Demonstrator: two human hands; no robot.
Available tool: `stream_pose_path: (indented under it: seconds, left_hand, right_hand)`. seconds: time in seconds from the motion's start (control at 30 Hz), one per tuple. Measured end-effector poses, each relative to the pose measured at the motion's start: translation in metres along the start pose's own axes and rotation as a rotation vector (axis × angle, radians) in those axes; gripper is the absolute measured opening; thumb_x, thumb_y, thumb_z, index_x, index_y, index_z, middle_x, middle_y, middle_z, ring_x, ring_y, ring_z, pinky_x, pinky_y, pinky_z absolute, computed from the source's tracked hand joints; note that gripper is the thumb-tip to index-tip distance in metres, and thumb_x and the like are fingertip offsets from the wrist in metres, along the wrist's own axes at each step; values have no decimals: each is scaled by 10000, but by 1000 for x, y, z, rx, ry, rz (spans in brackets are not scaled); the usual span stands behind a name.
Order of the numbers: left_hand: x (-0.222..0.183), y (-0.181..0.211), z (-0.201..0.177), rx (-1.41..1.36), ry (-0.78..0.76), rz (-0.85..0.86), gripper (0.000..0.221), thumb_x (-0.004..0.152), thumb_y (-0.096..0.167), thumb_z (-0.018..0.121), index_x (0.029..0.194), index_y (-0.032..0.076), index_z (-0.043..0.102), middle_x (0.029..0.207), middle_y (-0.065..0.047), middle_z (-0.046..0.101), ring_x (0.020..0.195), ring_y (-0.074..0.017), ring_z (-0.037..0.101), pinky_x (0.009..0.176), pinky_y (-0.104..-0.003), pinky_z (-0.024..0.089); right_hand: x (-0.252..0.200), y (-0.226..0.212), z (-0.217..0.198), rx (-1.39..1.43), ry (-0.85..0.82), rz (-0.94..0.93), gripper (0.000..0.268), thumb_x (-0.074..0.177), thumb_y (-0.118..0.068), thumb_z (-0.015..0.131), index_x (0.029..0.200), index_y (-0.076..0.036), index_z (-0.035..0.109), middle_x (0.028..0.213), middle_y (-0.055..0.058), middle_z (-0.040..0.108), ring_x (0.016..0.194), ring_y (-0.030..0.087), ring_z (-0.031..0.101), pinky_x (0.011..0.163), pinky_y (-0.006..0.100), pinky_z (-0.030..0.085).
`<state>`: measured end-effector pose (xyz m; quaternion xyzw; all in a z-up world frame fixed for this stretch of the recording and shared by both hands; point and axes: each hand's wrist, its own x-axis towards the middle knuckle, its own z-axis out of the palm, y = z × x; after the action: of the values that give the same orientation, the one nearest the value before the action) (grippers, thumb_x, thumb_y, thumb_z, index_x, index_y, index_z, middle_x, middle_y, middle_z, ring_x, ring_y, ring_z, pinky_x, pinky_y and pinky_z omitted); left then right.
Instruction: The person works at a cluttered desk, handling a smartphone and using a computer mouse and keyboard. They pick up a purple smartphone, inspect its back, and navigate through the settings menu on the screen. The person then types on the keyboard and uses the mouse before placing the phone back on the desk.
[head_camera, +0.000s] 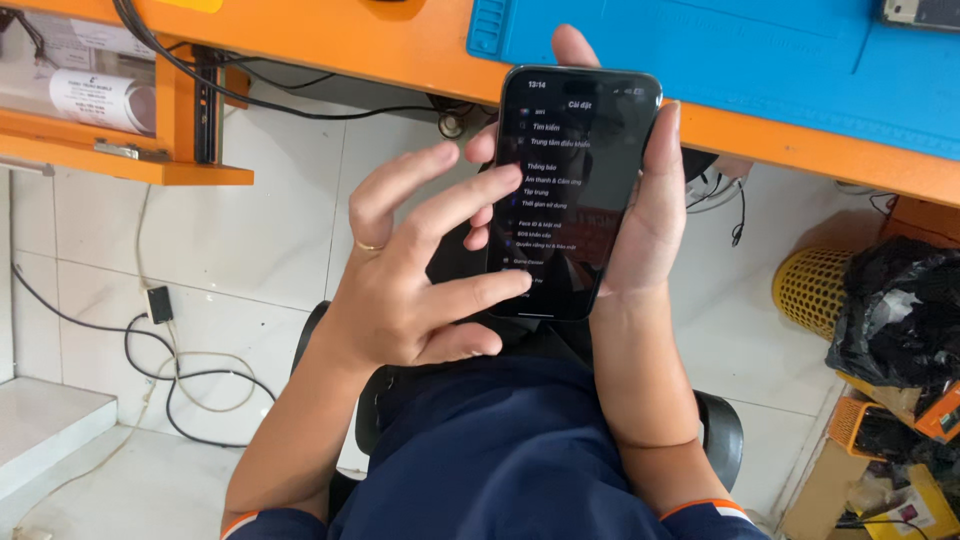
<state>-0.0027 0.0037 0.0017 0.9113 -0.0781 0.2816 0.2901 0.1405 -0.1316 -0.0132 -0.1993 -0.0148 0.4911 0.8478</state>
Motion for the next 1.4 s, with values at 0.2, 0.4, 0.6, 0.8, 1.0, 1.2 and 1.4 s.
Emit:
stream_pose_path:
  seconds: [0.2, 0.4, 0.6, 0.8, 1.0, 1.2, 1.4]
  left_hand:
    - [-7, 2, 4, 60, 2, -14, 643, 1128, 567, 287, 1154, 243, 841, 1504, -250, 491, 1436, -398, 309, 1195, -515, 440]
    - [-5, 6, 6, 130, 4, -48, 711, 1127, 583, 213, 1256, 259, 833, 1534, -256, 472, 1431, -404, 338, 1222, -488, 387]
    - [-8, 6, 11, 156, 1, -4, 629, 1131, 569, 264, 1272, 268, 797, 1504, -230, 499, 1435, -387, 331, 1153, -534, 471]
    - [-12, 10, 10, 131, -12, -11, 609, 1135, 561, 296, 1262, 274, 817, 1518, -230, 486, 1444, -399, 325, 1168, -531, 460]
    - [-14, 10, 9, 139, -12, -38, 602, 1129, 571, 278, 1266, 285, 790, 1544, -239, 473, 1446, -405, 324, 1207, -525, 410]
    - [-20, 10, 11, 216, 0, -31, 618, 1138, 572, 279, 1331, 297, 797, 1542, -232, 464, 1448, -399, 340, 1199, -527, 423]
    - [-20, 11, 10, 200, 35, -64, 637, 1133, 573, 255, 1292, 269, 791, 1522, -221, 495, 1433, -405, 380, 1175, -518, 439]
  right_hand:
    - [-2, -3, -8, -22, -61, 13, 879, 1012, -583, 524, 1740, -162, 265, 1303, 335, 636, 885, 542, 690, 778, 670, 631]
    - [-1, -3, -14, -70, -7, -62, 887, 1025, -566, 532, 1736, -87, 306, 1369, 254, 643, 964, 481, 697, 810, 661, 616]
    - [-4, -5, -10, -8, -40, -18, 854, 1020, -575, 506, 1724, -145, 284, 1295, 349, 627, 909, 507, 689, 787, 644, 624]
    - [-6, -7, -12, 14, -60, 31, 852, 1007, -596, 495, 1727, -199, 269, 1306, 408, 611, 943, 497, 702, 812, 635, 634]
    - [-6, -4, -11, -29, -43, -20, 860, 1026, -571, 507, 1730, -129, 285, 1340, 339, 620, 950, 488, 695, 831, 633, 618]
    - [-7, -3, -10, -18, -36, -7, 859, 1022, -574, 498, 1735, -149, 278, 1337, 342, 619, 935, 515, 690, 790, 660, 614]
    - [-7, -3, -11, 2, -53, 38, 874, 991, -598, 507, 1738, -213, 264, 1300, 417, 614, 904, 536, 702, 804, 641, 623]
